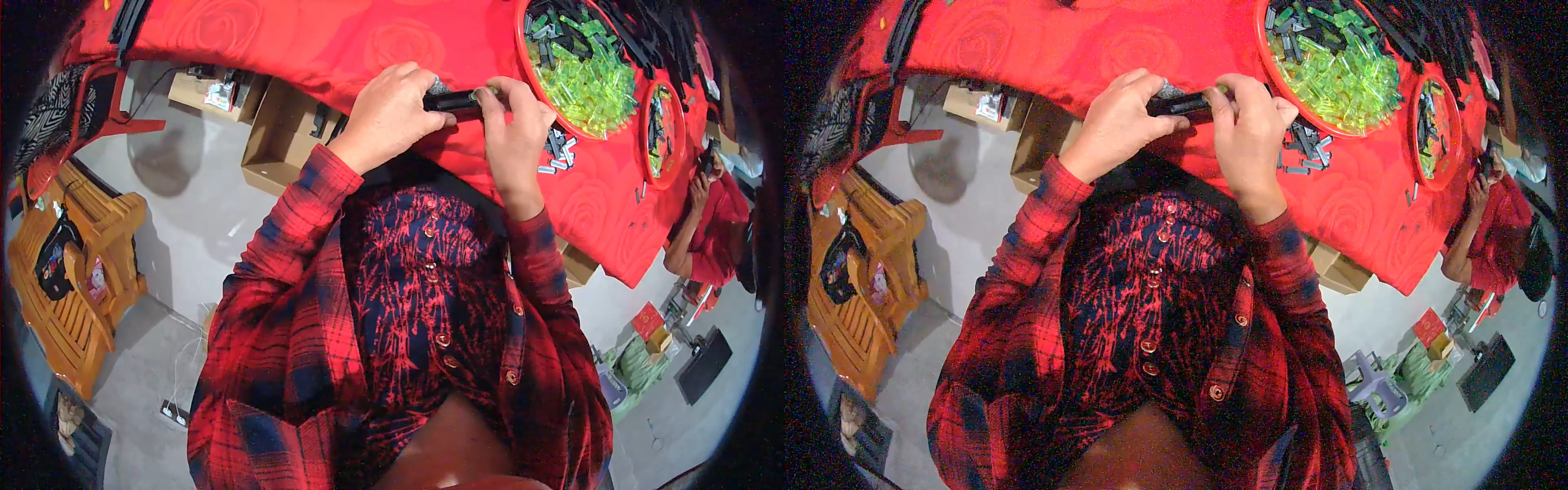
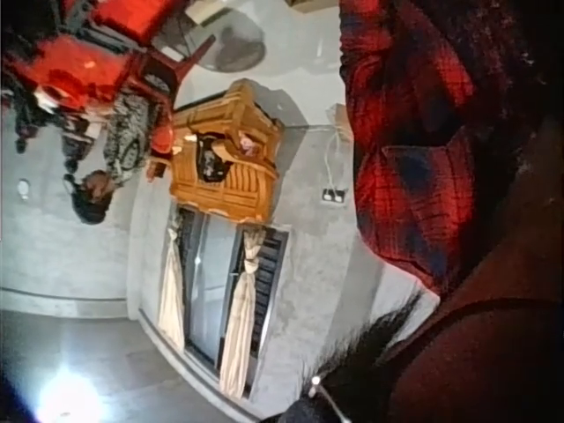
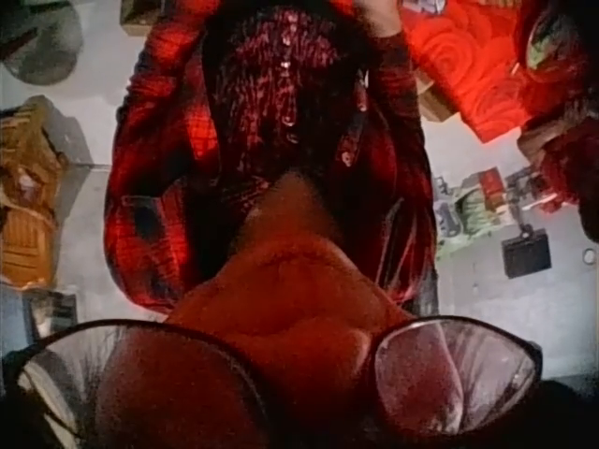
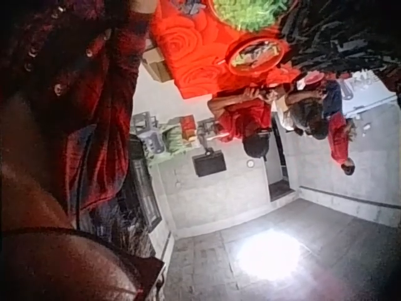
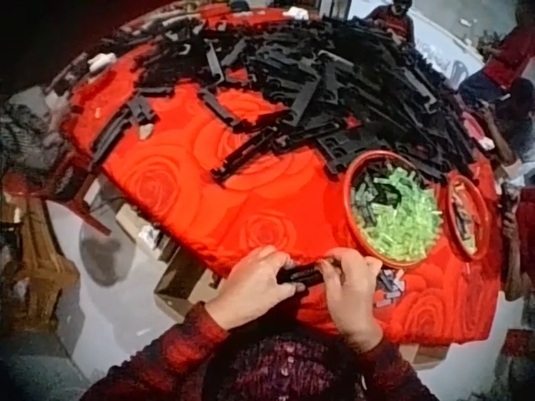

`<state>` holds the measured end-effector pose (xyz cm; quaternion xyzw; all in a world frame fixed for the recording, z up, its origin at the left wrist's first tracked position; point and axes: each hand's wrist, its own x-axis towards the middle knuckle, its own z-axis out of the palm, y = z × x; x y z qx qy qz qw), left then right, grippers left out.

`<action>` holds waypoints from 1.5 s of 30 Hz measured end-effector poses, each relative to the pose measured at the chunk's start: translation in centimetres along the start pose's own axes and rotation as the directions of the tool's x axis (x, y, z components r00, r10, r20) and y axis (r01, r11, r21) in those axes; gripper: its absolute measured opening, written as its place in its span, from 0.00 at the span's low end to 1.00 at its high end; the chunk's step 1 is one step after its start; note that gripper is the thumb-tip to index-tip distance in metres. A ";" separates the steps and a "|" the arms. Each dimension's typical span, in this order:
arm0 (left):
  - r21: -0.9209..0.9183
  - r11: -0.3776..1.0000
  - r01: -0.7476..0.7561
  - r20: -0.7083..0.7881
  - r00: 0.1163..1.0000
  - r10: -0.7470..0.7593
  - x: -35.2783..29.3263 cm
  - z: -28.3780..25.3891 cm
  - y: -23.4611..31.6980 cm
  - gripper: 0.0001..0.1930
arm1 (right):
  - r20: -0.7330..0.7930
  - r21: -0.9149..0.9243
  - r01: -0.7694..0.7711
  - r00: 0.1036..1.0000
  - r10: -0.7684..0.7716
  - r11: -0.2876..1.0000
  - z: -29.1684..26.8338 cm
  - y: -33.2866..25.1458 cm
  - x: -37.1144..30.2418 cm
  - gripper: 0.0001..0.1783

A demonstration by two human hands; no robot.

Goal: The person assembles plastic frames by picking up small green pieces and black plastic components from trays and inserting them into the frame slots by hand.

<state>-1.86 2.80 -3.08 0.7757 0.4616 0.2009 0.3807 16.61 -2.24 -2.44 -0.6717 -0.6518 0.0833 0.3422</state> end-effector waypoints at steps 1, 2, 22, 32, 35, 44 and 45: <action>0.000 1.000 0.002 -0.003 1.000 -0.002 -0.1 0.0 0.0 0.20 | 0.002 0.001 0.003 1.000 -0.003 1.000 0.1 0.0 0.0 0.07; 0.012 1.000 -0.007 -0.023 1.000 0.007 -0.1 0.1 0.1 0.20 | -0.003 0.049 0.075 0.997 -0.075 0.996 0.4 0.0 0.0 0.08; 0.028 0.998 -0.059 -0.089 0.994 0.061 -0.6 0.7 -0.2 0.19 | 0.011 -0.027 0.216 0.976 -0.216 0.976 1.3 -0.2 -0.3 0.08; 0.066 0.996 -0.052 -0.082 0.995 0.057 -0.4 0.7 -0.1 0.19 | 0.025 -0.049 0.209 0.978 -0.208 0.977 2.0 -0.4 -0.4 0.09; 0.068 0.994 -0.084 -0.091 0.992 0.090 -0.2 1.2 -0.3 0.19 | 0.014 -0.068 0.211 0.978 -0.210 0.975 2.1 -0.4 -0.5 0.09; 0.128 0.990 -0.060 -0.017 0.998 0.063 -1.5 0.3 0.3 0.20 | -0.053 0.026 0.059 0.997 -0.058 0.998 -1.9 0.0 0.5 0.08; 0.128 0.990 -0.064 -0.016 0.998 0.067 -2.0 0.0 0.8 0.20 | -0.042 0.098 -0.036 0.998 0.040 0.994 -3.5 0.4 1.4 0.09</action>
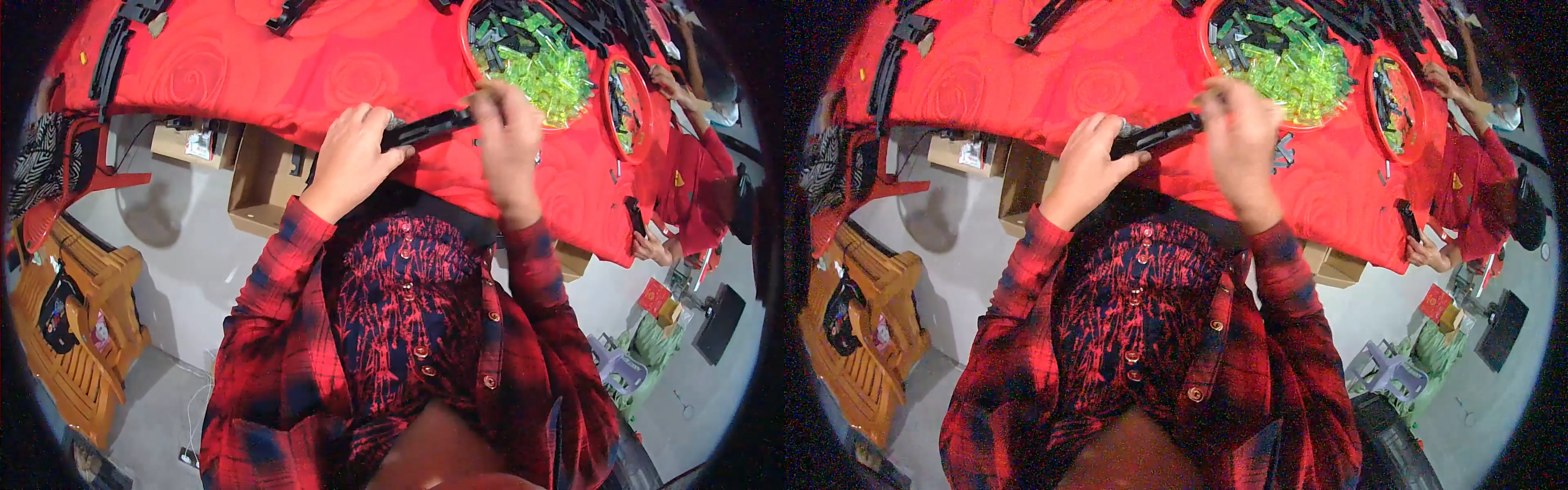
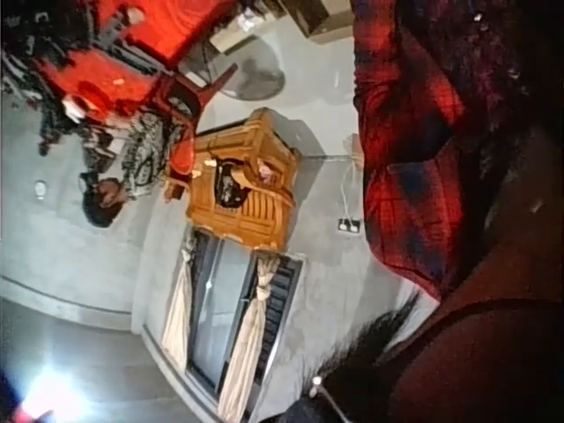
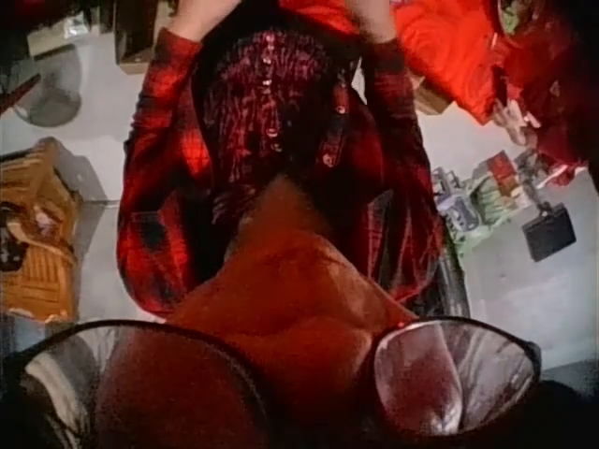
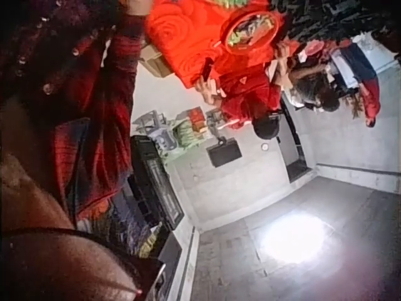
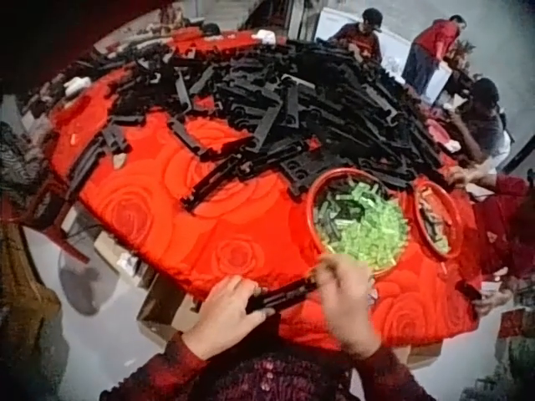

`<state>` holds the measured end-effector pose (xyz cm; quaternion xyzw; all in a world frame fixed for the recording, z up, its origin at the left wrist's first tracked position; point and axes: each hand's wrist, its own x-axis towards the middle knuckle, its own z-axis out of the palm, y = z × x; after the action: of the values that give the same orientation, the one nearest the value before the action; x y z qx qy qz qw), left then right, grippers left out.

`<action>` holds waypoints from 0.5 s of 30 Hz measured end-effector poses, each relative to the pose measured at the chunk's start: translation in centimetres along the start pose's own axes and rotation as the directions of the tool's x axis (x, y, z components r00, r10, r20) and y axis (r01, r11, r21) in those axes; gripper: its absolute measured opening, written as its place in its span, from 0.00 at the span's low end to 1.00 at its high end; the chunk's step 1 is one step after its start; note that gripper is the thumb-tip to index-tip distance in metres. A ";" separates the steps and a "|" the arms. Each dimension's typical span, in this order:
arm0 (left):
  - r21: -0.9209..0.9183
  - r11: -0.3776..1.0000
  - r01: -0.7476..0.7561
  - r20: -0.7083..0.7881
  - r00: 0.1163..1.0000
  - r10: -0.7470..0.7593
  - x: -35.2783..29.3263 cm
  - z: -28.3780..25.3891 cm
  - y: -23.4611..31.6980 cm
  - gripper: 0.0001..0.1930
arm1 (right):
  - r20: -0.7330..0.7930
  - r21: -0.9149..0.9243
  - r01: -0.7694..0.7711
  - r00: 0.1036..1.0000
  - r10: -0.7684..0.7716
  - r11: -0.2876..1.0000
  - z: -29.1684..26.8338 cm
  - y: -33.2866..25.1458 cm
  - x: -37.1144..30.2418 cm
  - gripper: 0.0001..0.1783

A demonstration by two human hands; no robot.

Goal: The person assembles plastic frames by picking up small green pieces and black plastic components from trays and inserting them into the frame slots by hand.

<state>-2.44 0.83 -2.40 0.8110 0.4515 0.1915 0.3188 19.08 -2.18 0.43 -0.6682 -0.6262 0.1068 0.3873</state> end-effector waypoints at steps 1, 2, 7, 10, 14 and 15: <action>-0.061 0.998 0.016 0.009 1.000 -0.015 -0.5 -0.3 0.3 0.20 | -0.051 -0.017 -0.028 0.998 0.027 0.999 -1.2 0.8 0.9 0.09; -0.121 0.992 0.034 0.020 0.999 -0.032 -0.8 -0.5 0.4 0.21 | -0.102 -0.053 -0.062 0.993 0.056 0.997 -1.9 1.9 1.7 0.09; -0.353 0.896 0.269 0.218 0.955 -0.201 -1.8 -1.2 2.0 0.23 | -0.133 -0.122 -0.153 0.982 0.136 0.981 -4.0 7.4 5.0 0.12; -0.430 0.859 0.278 0.242 0.952 -0.187 -2.4 -0.6 2.3 0.23 | -0.087 -0.331 -0.110 0.993 0.086 0.937 -4.5 9.3 5.7 0.15; -0.560 0.802 0.207 0.155 0.977 -0.144 -2.9 -0.4 2.7 0.21 | -0.051 -0.710 0.078 0.986 -0.161 0.700 -4.3 7.2 5.2 0.16; -0.522 0.827 0.208 0.181 0.975 -0.131 -2.9 -0.6 2.9 0.22 | -0.094 -0.579 0.099 0.978 -0.187 0.809 -4.1 6.6 4.8 0.17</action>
<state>-2.58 -2.59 0.00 0.6569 0.4271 0.2248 0.5792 27.61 1.20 0.55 -0.7103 -0.6477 -0.1644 0.2212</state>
